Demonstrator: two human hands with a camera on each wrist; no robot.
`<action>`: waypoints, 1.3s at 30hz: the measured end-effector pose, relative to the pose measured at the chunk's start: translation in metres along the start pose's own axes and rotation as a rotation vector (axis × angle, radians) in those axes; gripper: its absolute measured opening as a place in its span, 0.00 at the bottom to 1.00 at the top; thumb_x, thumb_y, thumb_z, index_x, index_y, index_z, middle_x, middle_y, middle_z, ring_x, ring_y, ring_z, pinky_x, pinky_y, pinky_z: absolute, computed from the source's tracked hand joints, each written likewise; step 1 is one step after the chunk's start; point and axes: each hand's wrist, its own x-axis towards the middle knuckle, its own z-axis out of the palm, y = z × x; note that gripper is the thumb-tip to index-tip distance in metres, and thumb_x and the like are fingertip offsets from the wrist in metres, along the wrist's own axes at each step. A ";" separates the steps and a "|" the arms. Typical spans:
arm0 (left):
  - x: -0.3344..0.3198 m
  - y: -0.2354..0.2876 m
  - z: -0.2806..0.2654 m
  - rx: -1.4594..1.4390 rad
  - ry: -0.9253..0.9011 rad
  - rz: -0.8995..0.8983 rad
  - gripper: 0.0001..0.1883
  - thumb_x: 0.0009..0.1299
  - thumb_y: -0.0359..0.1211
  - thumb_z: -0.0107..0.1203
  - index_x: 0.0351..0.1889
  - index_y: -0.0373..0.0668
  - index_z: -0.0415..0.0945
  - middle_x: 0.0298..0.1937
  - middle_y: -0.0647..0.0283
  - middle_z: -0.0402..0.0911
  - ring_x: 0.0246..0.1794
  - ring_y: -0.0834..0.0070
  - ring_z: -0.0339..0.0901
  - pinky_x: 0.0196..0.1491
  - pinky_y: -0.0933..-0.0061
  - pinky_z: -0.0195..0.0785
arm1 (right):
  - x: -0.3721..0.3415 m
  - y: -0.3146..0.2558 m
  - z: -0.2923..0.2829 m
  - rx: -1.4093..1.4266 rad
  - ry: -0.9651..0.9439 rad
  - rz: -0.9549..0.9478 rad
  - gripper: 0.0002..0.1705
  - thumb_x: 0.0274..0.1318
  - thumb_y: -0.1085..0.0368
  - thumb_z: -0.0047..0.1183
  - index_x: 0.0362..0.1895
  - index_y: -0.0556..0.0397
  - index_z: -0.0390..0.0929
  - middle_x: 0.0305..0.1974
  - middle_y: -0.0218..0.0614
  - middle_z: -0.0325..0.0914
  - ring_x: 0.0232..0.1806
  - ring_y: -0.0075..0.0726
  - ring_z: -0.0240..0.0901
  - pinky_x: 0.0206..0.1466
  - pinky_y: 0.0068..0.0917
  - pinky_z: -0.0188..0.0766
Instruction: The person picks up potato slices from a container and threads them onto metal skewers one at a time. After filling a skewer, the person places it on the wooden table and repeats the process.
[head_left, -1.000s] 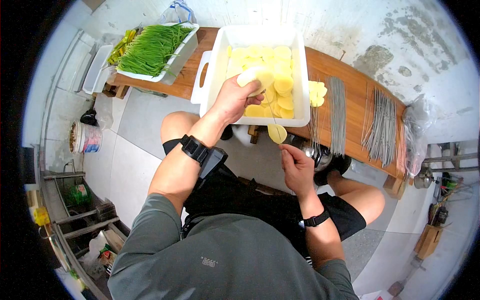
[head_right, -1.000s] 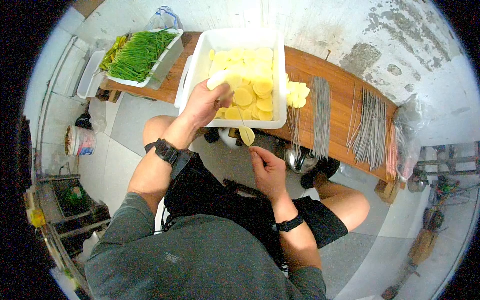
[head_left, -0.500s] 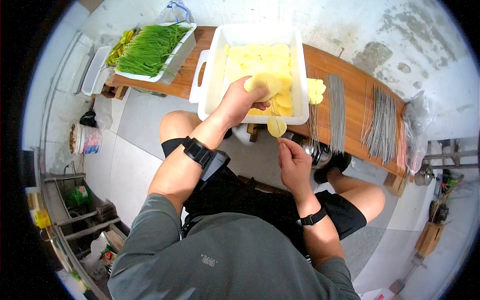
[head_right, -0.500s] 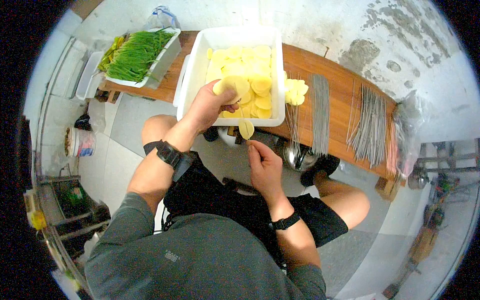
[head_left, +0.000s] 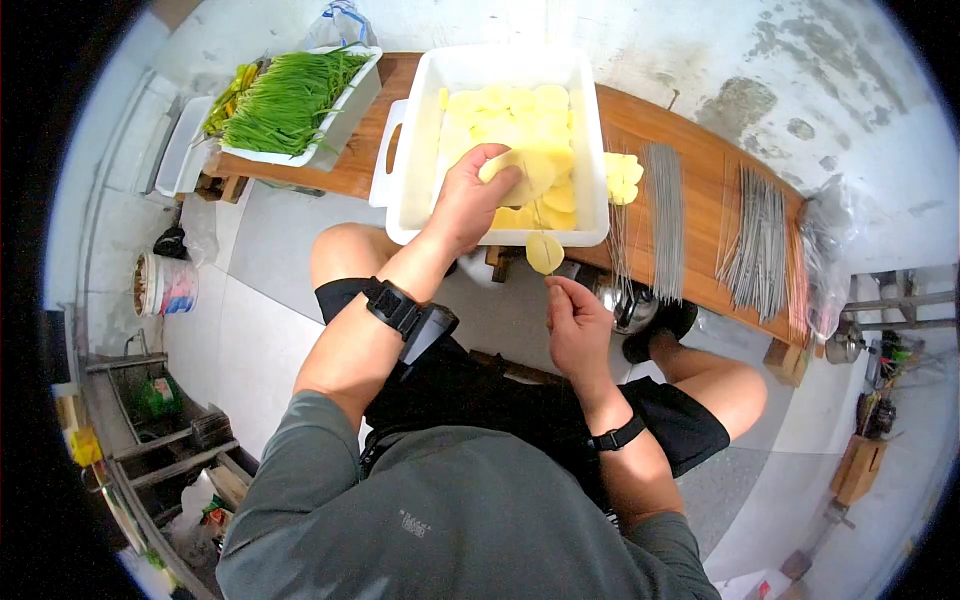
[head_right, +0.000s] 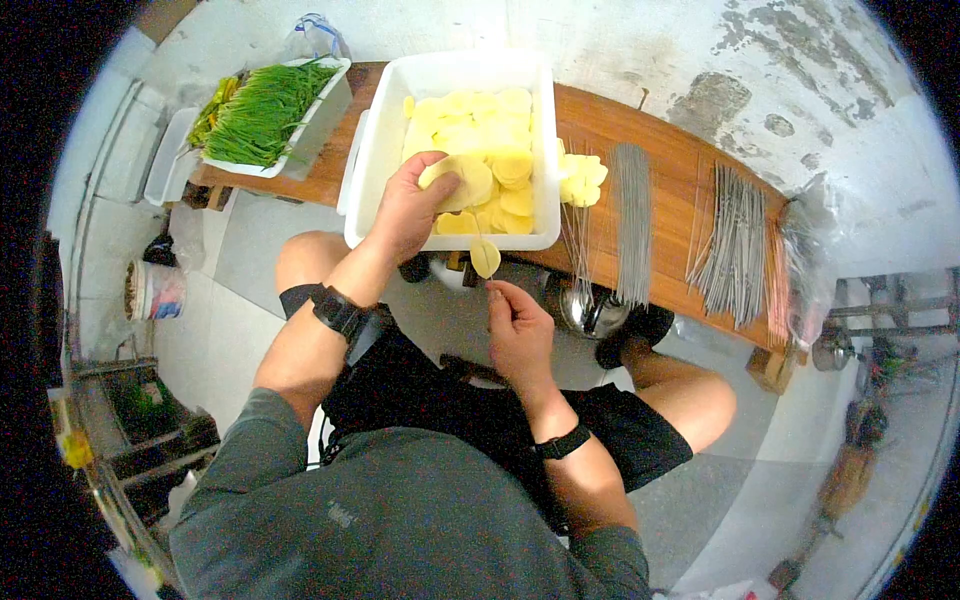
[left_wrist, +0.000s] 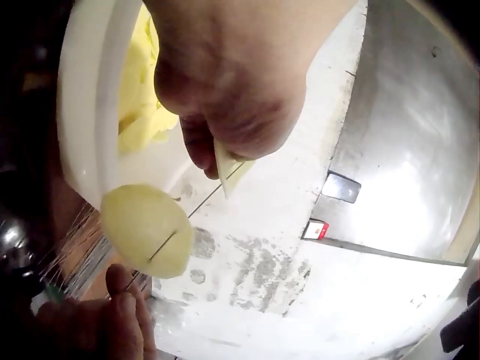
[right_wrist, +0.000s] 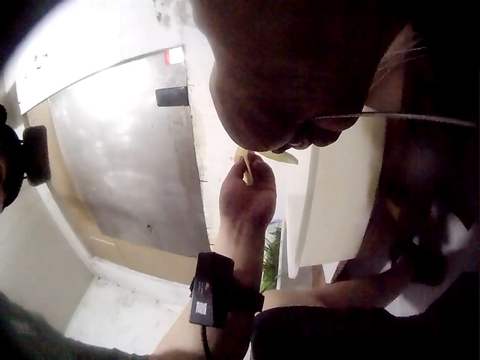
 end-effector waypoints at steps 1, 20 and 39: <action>-0.001 0.000 0.000 0.000 0.002 -0.001 0.14 0.70 0.29 0.53 0.52 0.34 0.71 0.43 0.63 0.79 0.38 0.79 0.77 0.40 0.76 0.74 | -0.001 -0.001 0.002 0.036 0.004 0.012 0.11 0.65 0.66 0.50 0.45 0.61 0.79 0.22 0.21 0.68 0.21 0.13 0.59 0.23 0.15 0.57; -0.005 0.000 0.000 0.236 -0.008 0.004 0.13 0.70 0.28 0.55 0.51 0.34 0.71 0.42 0.64 0.78 0.40 0.80 0.75 0.43 0.79 0.72 | 0.003 -0.005 0.005 0.166 -0.028 0.114 0.11 0.66 0.64 0.48 0.44 0.58 0.78 0.19 0.24 0.67 0.17 0.17 0.58 0.19 0.18 0.55; -0.023 -0.006 0.020 -0.286 -0.145 -0.172 0.20 0.67 0.25 0.57 0.57 0.34 0.68 0.52 0.58 0.77 0.48 0.70 0.78 0.51 0.69 0.75 | 0.029 -0.005 -0.005 0.589 -0.143 0.290 0.11 0.67 0.62 0.48 0.44 0.56 0.77 0.15 0.24 0.62 0.10 0.19 0.51 0.15 0.20 0.49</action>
